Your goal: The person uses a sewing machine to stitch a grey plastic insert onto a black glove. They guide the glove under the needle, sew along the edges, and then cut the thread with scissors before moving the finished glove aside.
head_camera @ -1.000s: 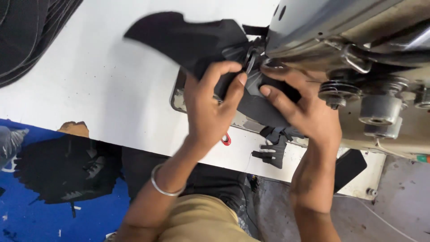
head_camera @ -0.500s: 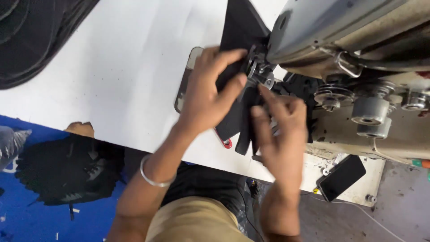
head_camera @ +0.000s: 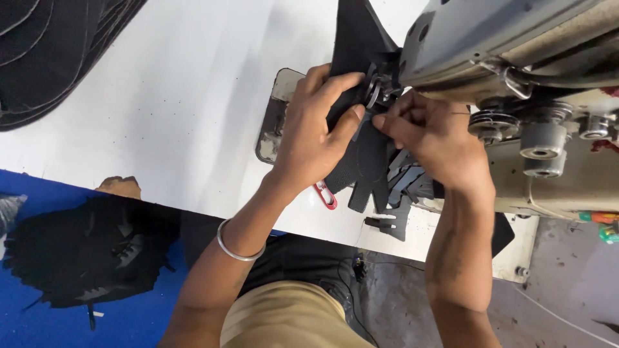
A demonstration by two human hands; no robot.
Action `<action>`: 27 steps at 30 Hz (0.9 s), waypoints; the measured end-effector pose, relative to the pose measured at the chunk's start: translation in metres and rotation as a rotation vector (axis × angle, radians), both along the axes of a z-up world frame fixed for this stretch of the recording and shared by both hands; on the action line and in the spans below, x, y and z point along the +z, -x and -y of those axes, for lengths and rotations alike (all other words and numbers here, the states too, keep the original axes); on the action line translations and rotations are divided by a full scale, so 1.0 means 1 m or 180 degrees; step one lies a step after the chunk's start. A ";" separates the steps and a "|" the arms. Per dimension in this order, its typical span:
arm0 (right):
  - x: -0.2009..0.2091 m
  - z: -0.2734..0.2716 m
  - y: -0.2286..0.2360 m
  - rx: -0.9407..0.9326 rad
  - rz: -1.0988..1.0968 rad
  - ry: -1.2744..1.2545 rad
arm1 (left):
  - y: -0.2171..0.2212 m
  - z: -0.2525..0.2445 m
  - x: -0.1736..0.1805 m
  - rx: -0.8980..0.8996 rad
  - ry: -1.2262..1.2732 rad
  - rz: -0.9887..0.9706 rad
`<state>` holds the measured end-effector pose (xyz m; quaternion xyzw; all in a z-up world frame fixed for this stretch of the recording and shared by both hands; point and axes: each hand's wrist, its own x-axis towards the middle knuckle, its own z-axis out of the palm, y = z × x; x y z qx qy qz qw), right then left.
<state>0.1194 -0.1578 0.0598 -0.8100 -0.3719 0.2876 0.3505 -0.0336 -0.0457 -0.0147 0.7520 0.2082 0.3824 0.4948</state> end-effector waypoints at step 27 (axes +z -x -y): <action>-0.004 0.003 0.011 -0.0645 -0.1322 -0.0907 | 0.002 -0.010 -0.004 -0.0103 0.0208 0.0276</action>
